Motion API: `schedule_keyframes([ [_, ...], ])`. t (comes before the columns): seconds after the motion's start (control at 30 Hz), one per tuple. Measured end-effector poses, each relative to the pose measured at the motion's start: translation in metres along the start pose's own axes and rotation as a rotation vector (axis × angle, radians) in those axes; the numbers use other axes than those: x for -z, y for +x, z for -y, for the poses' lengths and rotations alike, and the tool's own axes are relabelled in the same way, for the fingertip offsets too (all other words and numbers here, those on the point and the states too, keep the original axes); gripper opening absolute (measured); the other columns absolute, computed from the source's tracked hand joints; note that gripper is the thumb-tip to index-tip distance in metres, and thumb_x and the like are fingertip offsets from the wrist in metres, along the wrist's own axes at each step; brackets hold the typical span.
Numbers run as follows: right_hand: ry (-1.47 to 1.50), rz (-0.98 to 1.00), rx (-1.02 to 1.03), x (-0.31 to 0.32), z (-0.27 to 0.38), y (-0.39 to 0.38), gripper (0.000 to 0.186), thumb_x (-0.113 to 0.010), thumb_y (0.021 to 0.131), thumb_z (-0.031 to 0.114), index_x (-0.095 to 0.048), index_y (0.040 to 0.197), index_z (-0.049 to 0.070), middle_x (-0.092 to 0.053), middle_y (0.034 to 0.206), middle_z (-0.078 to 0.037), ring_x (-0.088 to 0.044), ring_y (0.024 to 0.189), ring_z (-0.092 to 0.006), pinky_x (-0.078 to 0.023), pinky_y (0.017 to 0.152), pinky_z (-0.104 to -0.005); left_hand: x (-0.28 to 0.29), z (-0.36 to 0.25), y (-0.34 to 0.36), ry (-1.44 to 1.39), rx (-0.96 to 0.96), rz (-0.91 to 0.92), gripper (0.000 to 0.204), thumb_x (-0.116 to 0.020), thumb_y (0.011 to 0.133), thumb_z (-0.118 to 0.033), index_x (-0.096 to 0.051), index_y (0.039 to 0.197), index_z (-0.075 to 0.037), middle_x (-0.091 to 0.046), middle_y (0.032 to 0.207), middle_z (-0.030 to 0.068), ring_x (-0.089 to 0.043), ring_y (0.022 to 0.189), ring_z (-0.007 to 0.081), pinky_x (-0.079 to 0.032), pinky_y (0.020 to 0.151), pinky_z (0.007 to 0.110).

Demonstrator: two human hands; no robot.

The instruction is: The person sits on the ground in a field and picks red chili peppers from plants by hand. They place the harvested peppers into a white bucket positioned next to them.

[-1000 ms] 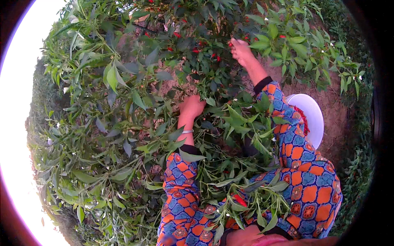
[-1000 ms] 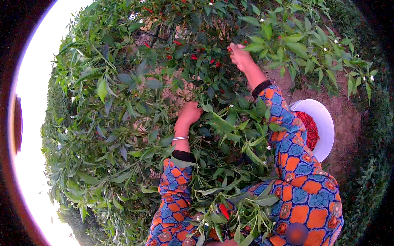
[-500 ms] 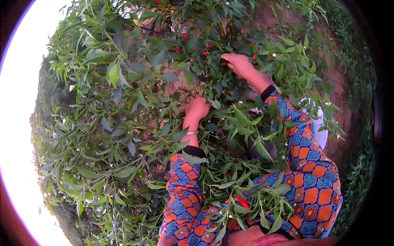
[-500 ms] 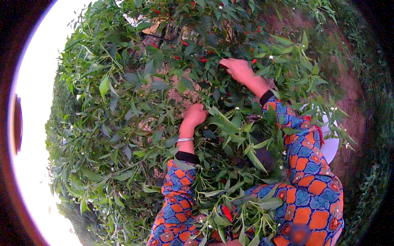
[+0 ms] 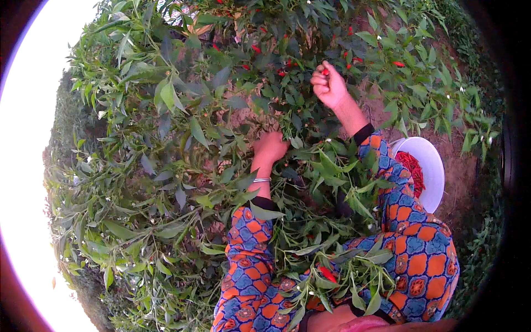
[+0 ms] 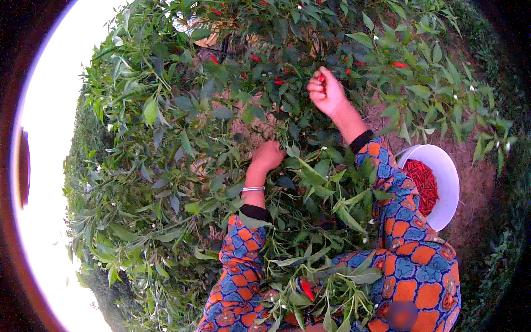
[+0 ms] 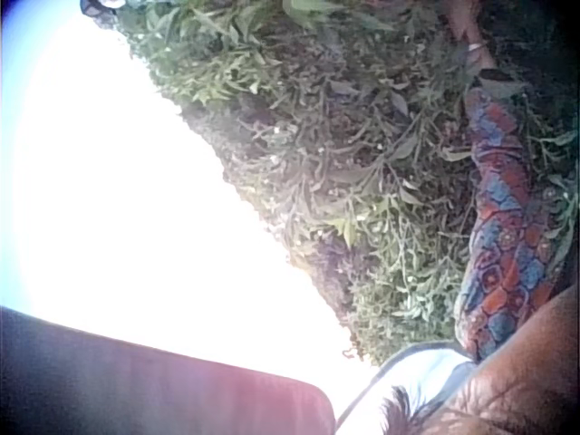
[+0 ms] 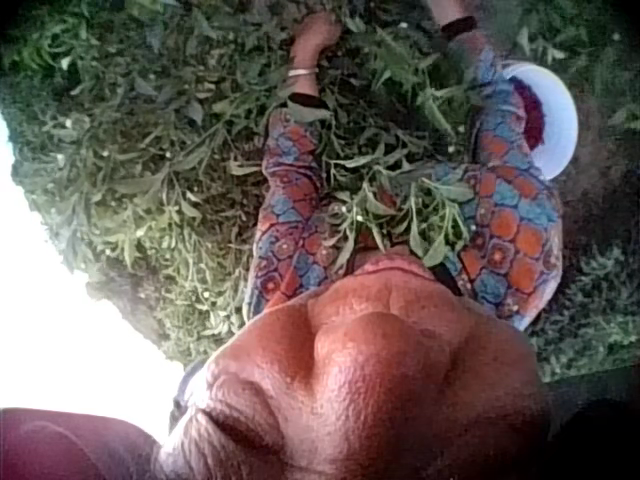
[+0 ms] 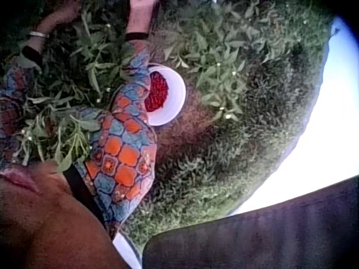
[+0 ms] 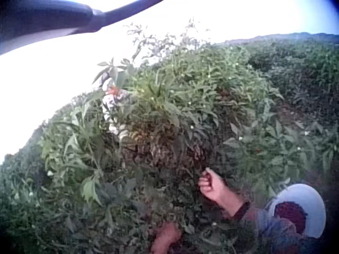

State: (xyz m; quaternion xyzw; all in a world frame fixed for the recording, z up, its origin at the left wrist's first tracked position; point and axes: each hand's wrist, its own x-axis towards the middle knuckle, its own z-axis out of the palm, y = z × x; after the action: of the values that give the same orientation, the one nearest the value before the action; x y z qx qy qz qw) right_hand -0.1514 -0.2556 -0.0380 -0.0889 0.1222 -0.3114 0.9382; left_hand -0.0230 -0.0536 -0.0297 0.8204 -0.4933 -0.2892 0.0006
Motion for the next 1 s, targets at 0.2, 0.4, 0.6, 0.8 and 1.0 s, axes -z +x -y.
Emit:
schedule_keyframes([
  [0.2,-1.394,-0.102,0.215,-0.054,-0.036,0.005,0.017,-0.053,0.082,0.024,-0.051,0.08,0.007,-0.055,0.069,-0.008,-0.051,0.057,-0.0197,-0.038,0.042,-0.0298,0.0,0.0,-0.002,0.092,-0.028,-0.045,0.034,-0.054,0.073,-0.037,-0.06,0.092,-0.009,-0.059,0.098,0.0154,-0.055,0.093,0.034,-0.043,0.078,0.046],
  [0.4,-2.245,0.035,0.841,-0.034,-0.034,0.049,0.017,-0.048,0.083,0.021,-0.05,0.081,0.004,-0.059,0.075,-0.016,-0.058,0.064,-0.0293,-0.046,0.05,-0.0389,0.004,-0.014,0.001,0.168,-0.051,-0.033,0.034,-0.055,0.074,-0.036,-0.06,0.095,-0.01,-0.058,0.102,0.016,-0.055,0.094,0.0331,-0.044,0.078,0.047],
  [0.6,-0.362,-0.16,-0.105,-0.033,-0.05,0.041,0.014,-0.044,0.086,0.02,-0.046,0.081,0.007,-0.05,0.069,-0.003,-0.037,0.047,-0.0067,-0.023,0.032,-0.017,0.005,0.002,-0.006,0.041,0.011,0.042,0.034,-0.054,0.073,-0.034,-0.061,0.092,-0.008,-0.057,0.101,0.0171,-0.055,0.094,0.034,-0.044,0.079,0.046],
  [0.8,-1.868,-0.377,0.558,-0.03,-0.045,0.065,0.018,-0.055,0.072,0.013,-0.056,0.077,-0.005,-0.057,0.085,-0.024,-0.056,0.083,-0.0382,-0.045,0.07,-0.0431,0.004,-0.012,-0.001,0.082,-0.053,-0.029,0.032,-0.053,0.072,-0.033,-0.061,0.09,-0.008,-0.057,0.1,0.0171,-0.055,0.094,0.0336,-0.043,0.079,0.046],
  [1.0,-2.447,-0.093,0.29,-0.069,-0.057,0.089,0.018,-0.054,0.07,0.006,-0.06,0.084,-0.003,-0.059,0.09,-0.022,-0.058,0.087,-0.0349,-0.048,0.071,-0.0405,-0.005,-0.001,0.001,0.131,-0.043,-0.035,0.033,-0.054,0.073,-0.035,-0.063,0.092,-0.009,-0.058,0.1,0.0169,-0.054,0.095,0.0337,-0.04,0.081,0.047],
])
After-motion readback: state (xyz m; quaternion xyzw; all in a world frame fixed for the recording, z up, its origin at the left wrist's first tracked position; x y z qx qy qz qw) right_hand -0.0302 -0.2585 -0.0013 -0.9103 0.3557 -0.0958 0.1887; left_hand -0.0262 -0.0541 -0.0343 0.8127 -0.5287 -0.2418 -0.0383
